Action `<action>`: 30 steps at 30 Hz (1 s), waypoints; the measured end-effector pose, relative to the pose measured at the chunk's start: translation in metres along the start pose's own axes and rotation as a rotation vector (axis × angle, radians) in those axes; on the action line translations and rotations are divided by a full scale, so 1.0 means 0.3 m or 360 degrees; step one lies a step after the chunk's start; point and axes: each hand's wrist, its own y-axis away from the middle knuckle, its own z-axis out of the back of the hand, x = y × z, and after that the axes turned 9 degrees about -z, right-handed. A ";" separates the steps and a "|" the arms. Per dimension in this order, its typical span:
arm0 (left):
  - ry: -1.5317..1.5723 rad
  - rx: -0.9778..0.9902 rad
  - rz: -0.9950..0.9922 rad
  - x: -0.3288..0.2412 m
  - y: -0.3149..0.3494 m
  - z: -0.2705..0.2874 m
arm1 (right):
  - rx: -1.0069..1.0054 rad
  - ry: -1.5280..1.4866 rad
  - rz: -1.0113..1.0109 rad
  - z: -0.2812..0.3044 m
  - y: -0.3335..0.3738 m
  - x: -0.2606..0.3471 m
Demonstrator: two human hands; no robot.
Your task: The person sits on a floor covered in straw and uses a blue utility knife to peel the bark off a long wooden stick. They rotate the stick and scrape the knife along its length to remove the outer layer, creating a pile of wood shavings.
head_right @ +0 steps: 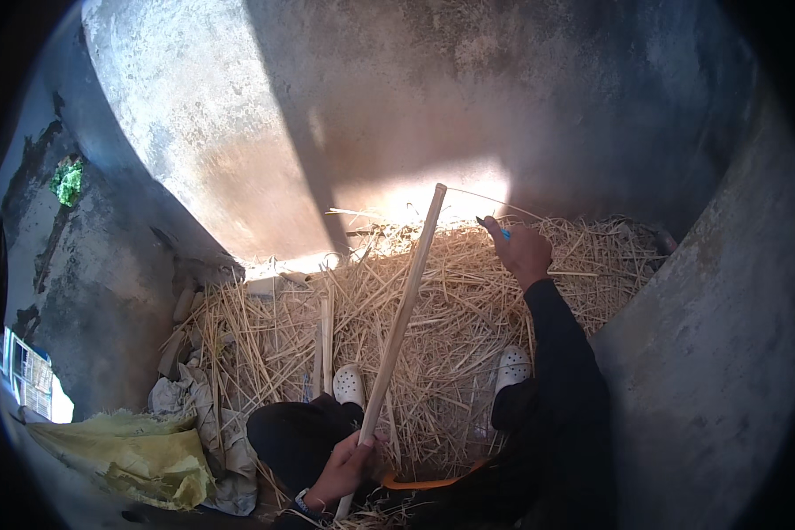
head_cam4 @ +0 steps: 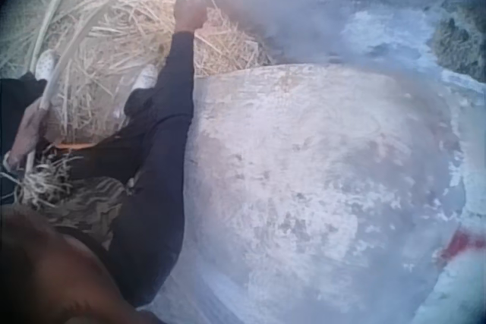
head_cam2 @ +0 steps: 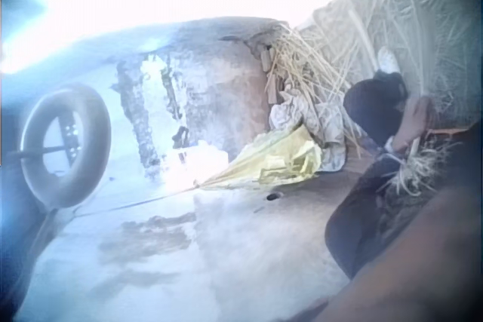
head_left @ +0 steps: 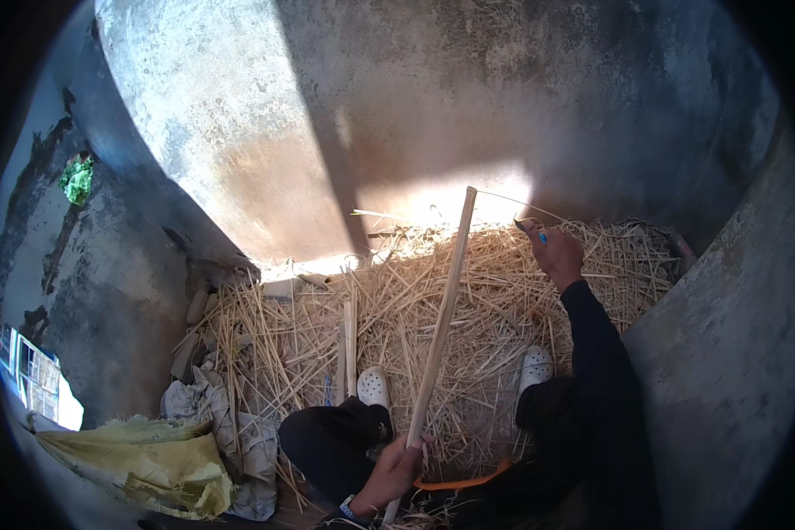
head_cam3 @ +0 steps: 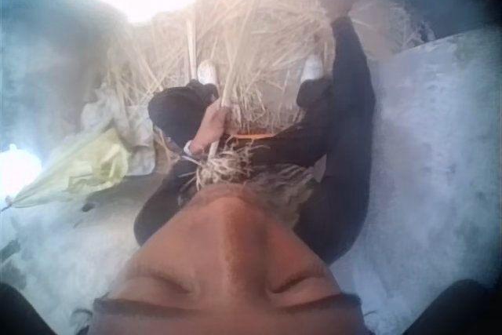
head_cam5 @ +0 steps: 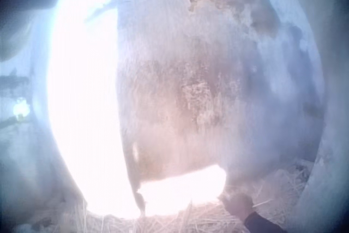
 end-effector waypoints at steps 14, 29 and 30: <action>-0.0133 -0.0049 -0.0172 -0.102 -0.042 -0.047 | 0.0153 -0.0198 0.1108 0.090 0.305 0.325; -0.0450 -0.0033 -0.0251 -0.138 -0.009 -0.024 | 0.0000 -0.0362 0.1179 0.079 0.305 0.314; -0.0470 -0.0017 -0.0270 -0.123 -0.006 -0.020 | -0.0026 -0.0308 0.1120 0.080 0.290 0.302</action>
